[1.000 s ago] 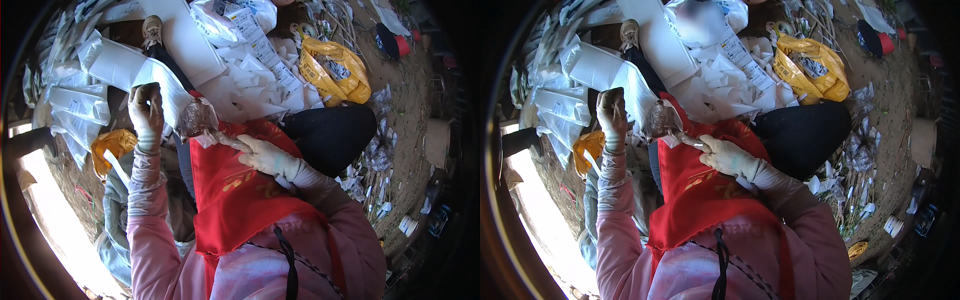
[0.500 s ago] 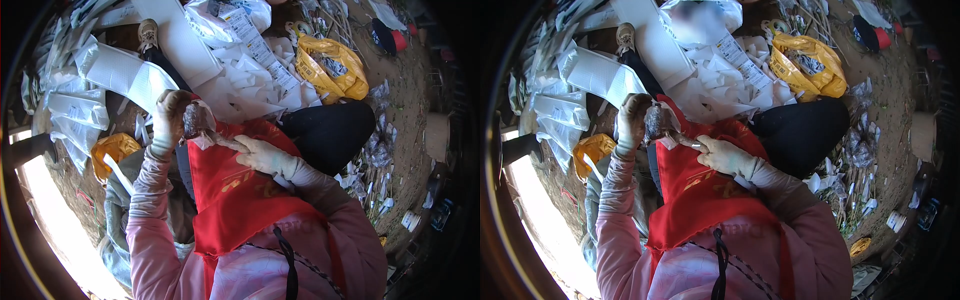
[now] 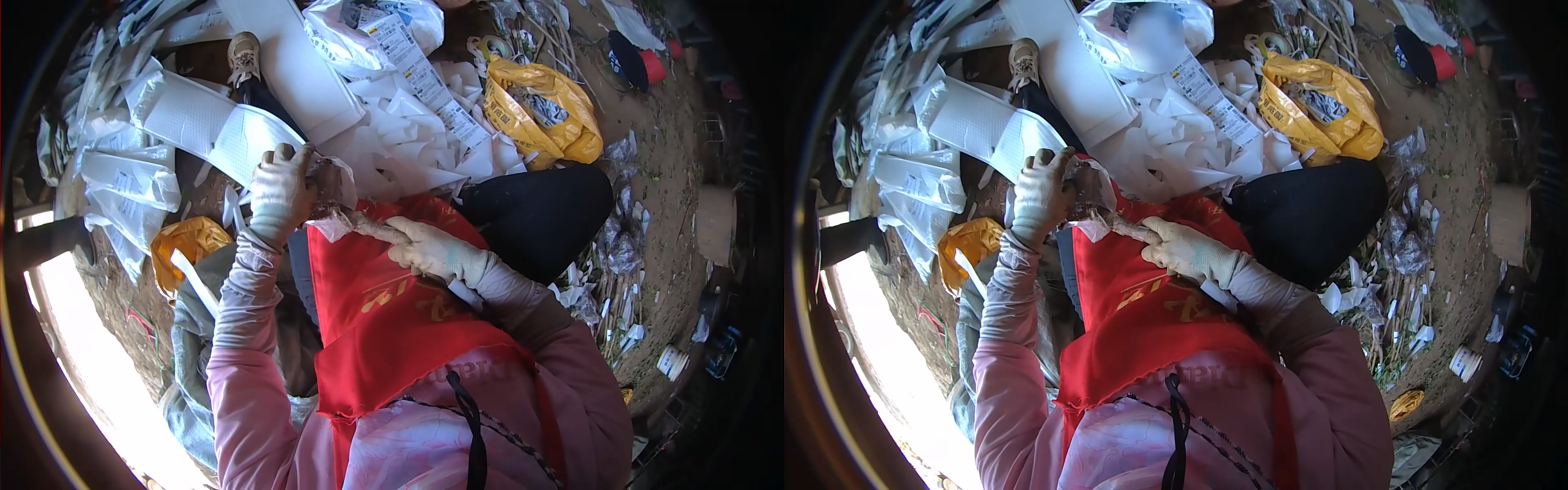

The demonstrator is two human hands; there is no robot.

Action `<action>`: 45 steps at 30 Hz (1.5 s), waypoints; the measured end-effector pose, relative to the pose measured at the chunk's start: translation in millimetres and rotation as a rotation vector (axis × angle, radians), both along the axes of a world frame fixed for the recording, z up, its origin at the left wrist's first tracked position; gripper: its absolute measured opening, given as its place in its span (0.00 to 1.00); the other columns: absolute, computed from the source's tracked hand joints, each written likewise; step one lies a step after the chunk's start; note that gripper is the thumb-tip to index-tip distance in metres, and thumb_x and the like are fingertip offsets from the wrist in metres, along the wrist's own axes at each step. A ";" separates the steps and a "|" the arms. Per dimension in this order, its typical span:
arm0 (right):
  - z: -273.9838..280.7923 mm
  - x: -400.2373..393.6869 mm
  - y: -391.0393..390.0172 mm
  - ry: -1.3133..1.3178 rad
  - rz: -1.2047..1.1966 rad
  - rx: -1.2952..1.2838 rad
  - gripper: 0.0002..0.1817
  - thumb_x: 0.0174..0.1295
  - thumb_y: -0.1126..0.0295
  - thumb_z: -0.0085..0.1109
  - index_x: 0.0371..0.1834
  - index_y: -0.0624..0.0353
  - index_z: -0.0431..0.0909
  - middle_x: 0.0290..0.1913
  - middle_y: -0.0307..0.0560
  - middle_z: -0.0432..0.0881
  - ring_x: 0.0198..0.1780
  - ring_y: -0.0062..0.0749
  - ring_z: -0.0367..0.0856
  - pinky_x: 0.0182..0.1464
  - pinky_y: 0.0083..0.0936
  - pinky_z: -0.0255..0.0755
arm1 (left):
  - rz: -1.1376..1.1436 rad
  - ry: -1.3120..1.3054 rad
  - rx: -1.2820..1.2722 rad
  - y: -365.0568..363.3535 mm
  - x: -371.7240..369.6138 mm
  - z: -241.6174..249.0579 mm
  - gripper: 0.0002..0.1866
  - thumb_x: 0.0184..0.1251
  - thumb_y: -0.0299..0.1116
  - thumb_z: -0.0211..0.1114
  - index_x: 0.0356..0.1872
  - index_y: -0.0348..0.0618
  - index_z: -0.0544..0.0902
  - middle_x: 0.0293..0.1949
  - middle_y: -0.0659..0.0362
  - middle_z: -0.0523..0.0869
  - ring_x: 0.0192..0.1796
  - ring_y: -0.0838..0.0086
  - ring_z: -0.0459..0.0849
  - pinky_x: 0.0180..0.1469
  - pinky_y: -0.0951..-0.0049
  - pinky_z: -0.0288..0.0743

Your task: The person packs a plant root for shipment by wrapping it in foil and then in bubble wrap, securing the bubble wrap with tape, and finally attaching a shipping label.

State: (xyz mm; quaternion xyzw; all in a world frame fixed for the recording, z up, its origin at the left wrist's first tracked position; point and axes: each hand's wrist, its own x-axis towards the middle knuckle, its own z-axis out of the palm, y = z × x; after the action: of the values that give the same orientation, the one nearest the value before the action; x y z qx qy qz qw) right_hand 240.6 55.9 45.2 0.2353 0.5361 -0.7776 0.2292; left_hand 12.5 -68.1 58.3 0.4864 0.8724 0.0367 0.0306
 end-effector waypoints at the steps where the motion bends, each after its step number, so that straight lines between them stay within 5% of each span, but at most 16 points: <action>1: 0.5 0.6 0.1 -0.006 0.005 0.009 0.17 0.60 0.75 0.52 0.53 0.58 0.66 0.26 0.32 0.67 0.25 0.13 0.65 0.24 0.15 0.65 | 0.007 0.023 -0.005 2.4 -1.0 -4.7 0.21 0.50 0.34 0.65 0.49 0.52 0.80 0.43 0.54 0.79 0.47 0.57 0.79 0.47 0.59 0.77; 8: -10.1 2.2 0.3 0.112 0.055 0.105 0.10 0.63 0.72 0.50 0.46 0.61 0.69 0.27 0.36 0.68 0.25 0.20 0.68 0.27 0.22 0.69 | -0.058 0.154 0.065 1.0 -11.9 -29.6 0.13 0.51 0.35 0.64 0.40 0.48 0.80 0.36 0.55 0.81 0.41 0.57 0.82 0.42 0.58 0.78; 11: -24.9 4.7 1.2 0.638 0.543 0.936 0.08 0.61 0.70 0.50 0.37 0.62 0.75 0.29 0.39 0.70 0.29 0.26 0.72 0.29 0.23 0.70 | -0.041 0.015 0.195 1.1 -9.7 -22.3 0.11 0.52 0.34 0.64 0.38 0.47 0.81 0.33 0.55 0.81 0.39 0.57 0.83 0.41 0.58 0.77; 13: -12.9 -0.5 -1.2 0.708 0.718 1.315 0.09 0.58 0.69 0.51 0.31 0.62 0.78 0.30 0.42 0.72 0.31 0.30 0.74 0.30 0.24 0.71 | -0.025 -0.016 0.283 1.3 -6.2 -21.5 0.09 0.53 0.34 0.64 0.37 0.47 0.81 0.30 0.55 0.81 0.36 0.57 0.83 0.39 0.58 0.77; 14: 0.7 -1.3 -7.9 0.550 0.653 1.272 0.09 0.56 0.68 0.52 0.28 0.62 0.79 0.29 0.43 0.73 0.33 0.33 0.75 0.31 0.24 0.71 | -0.014 -0.034 0.326 0.2 -3.5 -21.4 0.09 0.53 0.34 0.64 0.36 0.47 0.81 0.28 0.55 0.81 0.35 0.57 0.83 0.38 0.58 0.77; 17: -23.2 11.8 -13.3 0.877 0.669 1.790 0.11 0.50 0.66 0.54 0.24 0.63 0.81 0.29 0.50 0.76 0.34 0.37 0.76 0.32 0.29 0.74 | -0.017 -0.049 0.382 -0.5 0.2 -11.2 0.08 0.54 0.35 0.64 0.34 0.48 0.82 0.26 0.56 0.80 0.33 0.57 0.82 0.35 0.59 0.76; 23: 21.9 -10.8 -10.0 0.224 0.484 1.061 0.16 0.60 0.69 0.50 0.46 0.67 0.61 0.32 0.65 0.78 0.35 0.57 0.81 0.38 0.46 0.74 | -0.268 0.259 0.299 -2.9 1.1 -8.4 0.09 0.51 0.34 0.64 0.34 0.45 0.80 0.27 0.61 0.79 0.30 0.66 0.81 0.32 0.63 0.75; 25: 26.0 -16.5 -11.1 0.096 0.458 0.981 0.16 0.60 0.69 0.50 0.46 0.67 0.61 0.33 0.66 0.78 0.37 0.57 0.81 0.39 0.46 0.74 | -0.385 0.322 0.262 -2.2 -0.3 -6.9 0.09 0.50 0.34 0.63 0.33 0.45 0.80 0.28 0.62 0.79 0.31 0.67 0.81 0.32 0.64 0.75; 29: 12.7 -18.0 -7.2 0.351 0.511 1.041 0.08 0.59 0.69 0.52 0.35 0.64 0.72 0.26 0.50 0.73 0.29 0.40 0.75 0.31 0.34 0.73 | -0.539 0.354 0.163 -0.1 4.9 -8.8 0.08 0.50 0.35 0.64 0.31 0.46 0.80 0.32 0.61 0.81 0.34 0.70 0.81 0.34 0.67 0.76; 32: -27.4 -17.8 4.8 0.404 0.364 0.636 0.11 0.60 0.71 0.52 0.45 0.59 0.67 0.24 0.41 0.70 0.19 0.28 0.65 0.23 0.26 0.66 | -0.485 0.323 0.090 -2.4 -0.3 -11.3 0.11 0.53 0.33 0.64 0.37 0.43 0.81 0.34 0.59 0.82 0.37 0.66 0.82 0.37 0.66 0.77; 35: 11.3 -36.1 17.3 -0.070 0.038 -0.224 0.13 0.63 0.70 0.49 0.50 0.58 0.65 0.24 0.38 0.70 0.16 0.21 0.63 0.17 0.21 0.62 | -0.141 0.008 0.409 -7.1 -10.4 9.8 0.14 0.54 0.32 0.64 0.42 0.41 0.80 0.35 0.55 0.82 0.37 0.60 0.82 0.38 0.63 0.76; 36: 10.0 -35.8 21.0 -0.072 0.053 -0.197 0.16 0.63 0.69 0.49 0.53 0.58 0.65 0.26 0.40 0.73 0.17 0.20 0.68 0.16 0.17 0.64 | 0.010 -0.019 0.606 -18.8 -13.4 10.4 0.17 0.57 0.32 0.65 0.47 0.40 0.79 0.37 0.50 0.81 0.38 0.54 0.80 0.43 0.60 0.76; 39: 10.5 -37.1 34.1 -0.040 0.039 -0.259 0.19 0.61 0.68 0.53 0.55 0.57 0.64 0.29 0.44 0.77 0.20 0.24 0.76 0.20 0.20 0.72 | 0.620 -0.224 0.708 -66.8 8.3 -15.4 0.29 0.57 0.39 0.69 0.56 0.33 0.72 0.45 0.48 0.77 0.43 0.60 0.79 0.47 0.64 0.75; 40: 6.1 -38.0 37.4 -0.044 0.043 -0.293 0.21 0.61 0.67 0.54 0.57 0.56 0.65 0.31 0.48 0.80 0.23 0.29 0.81 0.22 0.23 0.77 | 0.744 -0.637 0.730 -86.3 11.4 -46.8 0.34 0.58 0.42 0.70 0.59 0.29 0.68 0.50 0.46 0.75 0.48 0.64 0.78 0.48 0.66 0.74; 41: 3.6 -41.0 37.3 -0.065 0.024 -0.328 0.21 0.61 0.67 0.53 0.57 0.55 0.65 0.32 0.48 0.80 0.23 0.29 0.81 0.23 0.24 0.78 | 0.791 -0.943 0.853 -80.5 34.8 -44.8 0.35 0.58 0.43 0.70 0.60 0.29 0.68 0.51 0.47 0.77 0.50 0.67 0.77 0.51 0.68 0.73; 45: -6.7 -41.5 34.1 -0.150 -0.020 -0.455 0.20 0.62 0.66 0.52 0.58 0.53 0.65 0.33 0.50 0.81 0.23 0.31 0.82 0.23 0.27 0.79 | 0.693 -1.309 0.705 -64.8 50.5 -58.4 0.32 0.60 0.44 0.67 0.58 0.31 0.71 0.47 0.52 0.82 0.49 0.73 0.78 0.53 0.73 0.71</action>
State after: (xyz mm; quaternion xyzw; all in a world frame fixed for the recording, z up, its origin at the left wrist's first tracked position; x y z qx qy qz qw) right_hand 199.1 90.0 38.5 0.2397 0.3263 -0.8610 0.3079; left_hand 63.0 -133.0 -0.1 0.0502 0.7160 0.5926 0.3656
